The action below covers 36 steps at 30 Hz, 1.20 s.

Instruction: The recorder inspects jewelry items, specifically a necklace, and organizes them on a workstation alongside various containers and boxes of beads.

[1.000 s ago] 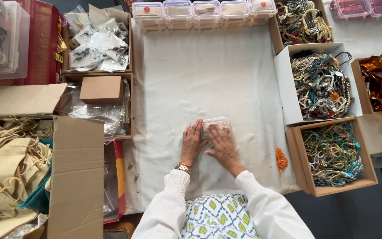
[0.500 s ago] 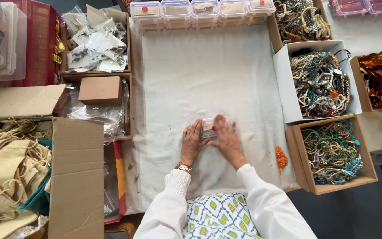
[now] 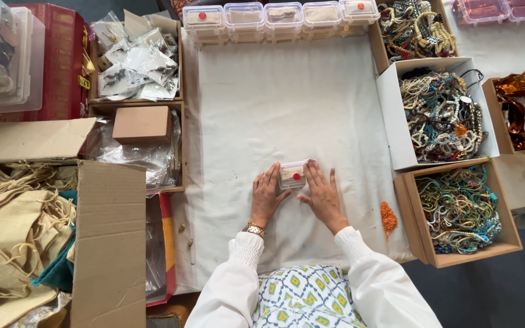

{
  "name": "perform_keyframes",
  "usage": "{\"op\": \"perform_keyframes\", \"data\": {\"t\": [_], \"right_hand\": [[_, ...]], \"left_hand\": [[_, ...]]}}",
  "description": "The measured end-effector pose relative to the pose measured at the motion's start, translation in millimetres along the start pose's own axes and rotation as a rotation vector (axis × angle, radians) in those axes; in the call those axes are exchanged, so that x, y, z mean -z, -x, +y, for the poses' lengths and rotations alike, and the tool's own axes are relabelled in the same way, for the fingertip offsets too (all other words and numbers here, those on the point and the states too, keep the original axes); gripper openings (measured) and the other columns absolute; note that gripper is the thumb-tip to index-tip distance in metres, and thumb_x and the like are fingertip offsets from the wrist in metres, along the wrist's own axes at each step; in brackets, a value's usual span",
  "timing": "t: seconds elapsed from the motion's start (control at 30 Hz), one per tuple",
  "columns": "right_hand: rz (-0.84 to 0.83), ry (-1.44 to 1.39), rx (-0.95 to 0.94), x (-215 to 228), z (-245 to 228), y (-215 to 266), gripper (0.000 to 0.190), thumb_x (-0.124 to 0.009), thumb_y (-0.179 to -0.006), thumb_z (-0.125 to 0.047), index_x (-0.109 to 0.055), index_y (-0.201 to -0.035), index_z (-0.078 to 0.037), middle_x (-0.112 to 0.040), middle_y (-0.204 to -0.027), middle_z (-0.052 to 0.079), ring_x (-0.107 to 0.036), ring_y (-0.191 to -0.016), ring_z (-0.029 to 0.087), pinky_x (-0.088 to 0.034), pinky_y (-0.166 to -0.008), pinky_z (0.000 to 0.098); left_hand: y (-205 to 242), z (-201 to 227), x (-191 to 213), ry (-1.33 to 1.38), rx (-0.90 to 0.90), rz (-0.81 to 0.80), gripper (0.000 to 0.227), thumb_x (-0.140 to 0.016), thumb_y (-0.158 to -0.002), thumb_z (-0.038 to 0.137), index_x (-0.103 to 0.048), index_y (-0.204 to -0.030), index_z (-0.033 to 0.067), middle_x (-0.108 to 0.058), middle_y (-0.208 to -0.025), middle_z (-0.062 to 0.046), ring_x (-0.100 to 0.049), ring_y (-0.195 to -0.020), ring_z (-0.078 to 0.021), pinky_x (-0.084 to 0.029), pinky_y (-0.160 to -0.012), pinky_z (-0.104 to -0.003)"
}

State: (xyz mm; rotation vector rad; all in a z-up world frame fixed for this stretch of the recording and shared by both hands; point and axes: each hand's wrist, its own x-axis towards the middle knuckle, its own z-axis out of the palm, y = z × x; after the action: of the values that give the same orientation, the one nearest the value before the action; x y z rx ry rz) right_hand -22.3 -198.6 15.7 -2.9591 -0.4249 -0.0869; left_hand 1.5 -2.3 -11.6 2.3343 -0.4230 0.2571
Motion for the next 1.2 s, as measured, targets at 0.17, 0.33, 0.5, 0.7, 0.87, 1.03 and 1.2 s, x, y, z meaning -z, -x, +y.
{"op": "perform_keyframes", "data": {"t": [0.17, 0.33, 0.5, 0.7, 0.87, 1.03, 1.2], "right_hand": [[0.119, -0.131, 0.001, -18.2, -49.8, 6.3, 0.109, -0.048, -0.084, -0.073, -0.022, -0.163, -0.003, -0.026, -0.169, 0.014, -0.018, -0.159, 0.028, -0.004, -0.127, 0.0572], [0.084, -0.116, 0.110, -19.8, -42.2, -10.4, 0.111, -0.042, -0.083, -0.079, -0.021, -0.163, -0.005, -0.025, -0.169, 0.012, -0.016, -0.158, 0.025, -0.002, -0.127, 0.0561], [0.094, -0.109, 0.032, -19.5, -44.8, -24.9, 0.108, -0.040, -0.085, -0.077, -0.019, -0.165, -0.006, -0.020, -0.172, 0.014, -0.013, -0.159, 0.027, 0.001, -0.126, 0.0560], [0.028, -0.120, 0.132, -12.5, -44.3, 15.9, 0.110, -0.042, -0.083, -0.078, -0.017, -0.164, -0.007, -0.021, -0.170, 0.012, -0.012, -0.159, 0.025, 0.001, -0.126, 0.0554], [-0.050, -0.033, 0.047, -4.8, -6.4, 12.8, 0.114, -0.048, -0.078, -0.076, -0.017, -0.163, -0.007, -0.021, -0.170, 0.012, -0.012, -0.157, 0.023, 0.003, -0.124, 0.0564], [0.062, -0.128, 0.000, -16.2, -42.6, 1.3, 0.116, -0.048, -0.078, -0.078, -0.015, -0.162, -0.004, -0.019, -0.168, 0.016, -0.010, -0.157, 0.027, 0.003, -0.121, 0.0595], [0.033, -0.191, 0.056, -15.8, -37.9, -18.2, 0.117, -0.038, -0.080, -0.082, -0.013, -0.164, -0.005, -0.016, -0.171, 0.012, -0.011, -0.159, 0.024, 0.005, -0.123, 0.0619]], "left_hand": [[7.2, -13.9, -14.1, -0.093, -0.028, 0.008, 0.099, -0.085, -0.078, 0.034, -0.034, -0.161, 0.0105, -0.047, -0.160, -0.003, -0.052, -0.136, -0.0214, -0.037, -0.120, -0.041], [0.9, -1.7, 3.1, -0.015, -0.021, -0.020, 0.094, -0.080, -0.079, 0.029, -0.033, -0.158, 0.0090, -0.044, -0.159, -0.006, -0.050, -0.138, -0.0254, -0.034, -0.119, -0.044], [0.8, 2.9, 5.2, 0.006, 0.060, -0.076, 0.101, -0.080, -0.072, 0.024, -0.030, -0.158, 0.0075, -0.047, -0.151, -0.008, -0.049, -0.133, -0.0289, -0.033, -0.119, -0.045], [4.8, -4.4, -3.9, -0.010, 0.025, -0.033, 0.105, -0.085, -0.073, 0.031, -0.031, -0.161, 0.0091, -0.050, -0.151, -0.006, -0.051, -0.134, -0.0267, -0.035, -0.119, -0.044], [-0.6, 0.8, 1.0, 0.014, 0.028, -0.011, 0.106, -0.087, -0.074, 0.040, -0.030, -0.158, 0.0078, -0.049, -0.149, -0.009, -0.051, -0.130, -0.0278, -0.035, -0.115, -0.045], [7.9, -11.8, -14.4, -0.026, 0.019, -0.028, 0.105, -0.085, -0.074, 0.037, -0.031, -0.160, 0.0093, -0.051, -0.151, -0.007, -0.052, -0.132, -0.0265, -0.037, -0.117, -0.044], [6.4, -9.8, -7.9, -0.038, 0.017, -0.029, 0.106, -0.085, -0.074, 0.037, -0.031, -0.160, 0.0086, -0.051, -0.151, -0.009, -0.051, -0.132, -0.0277, -0.036, -0.116, -0.044]]}}
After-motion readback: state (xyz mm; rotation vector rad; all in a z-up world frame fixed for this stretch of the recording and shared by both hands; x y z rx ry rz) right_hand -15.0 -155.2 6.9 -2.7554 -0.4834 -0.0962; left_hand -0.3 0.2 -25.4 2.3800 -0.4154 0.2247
